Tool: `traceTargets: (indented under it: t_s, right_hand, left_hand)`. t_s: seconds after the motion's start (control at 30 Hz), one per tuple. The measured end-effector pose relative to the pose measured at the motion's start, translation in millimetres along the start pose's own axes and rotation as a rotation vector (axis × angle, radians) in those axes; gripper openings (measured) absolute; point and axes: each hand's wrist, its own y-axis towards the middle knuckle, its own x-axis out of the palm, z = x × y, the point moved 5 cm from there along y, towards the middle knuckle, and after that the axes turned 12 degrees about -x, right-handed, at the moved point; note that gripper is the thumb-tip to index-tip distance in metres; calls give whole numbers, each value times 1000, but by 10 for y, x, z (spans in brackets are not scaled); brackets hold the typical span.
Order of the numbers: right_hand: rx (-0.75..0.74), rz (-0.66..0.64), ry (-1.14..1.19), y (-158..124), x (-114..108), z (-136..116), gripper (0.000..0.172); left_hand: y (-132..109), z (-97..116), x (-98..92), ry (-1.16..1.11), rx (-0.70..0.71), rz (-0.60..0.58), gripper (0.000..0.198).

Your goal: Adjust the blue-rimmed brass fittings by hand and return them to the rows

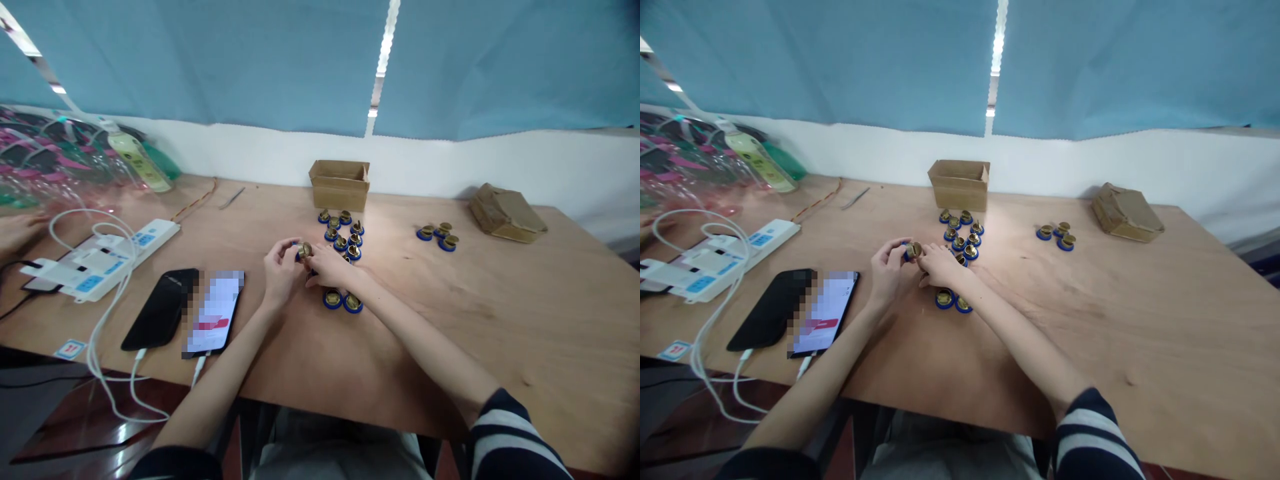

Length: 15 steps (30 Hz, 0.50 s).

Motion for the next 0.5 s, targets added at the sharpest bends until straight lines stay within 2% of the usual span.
traceTargets:
  t_s: [0.13, 0.27, 0.5]
  right_hand:
    - [-7, -5, 13, 23, 42, 26, 36]
    - [-12, -4, 21, 16, 31, 3, 38]
    - [-31, 29, 54, -19, -24, -40, 24]
  left_hand:
    - [-26, -21, 17, -1, 3, -11, 30]
    - [6, 3, -36, -37, 8, 26, 31]
    - [139, -43, -135, -115, -1, 80, 34]
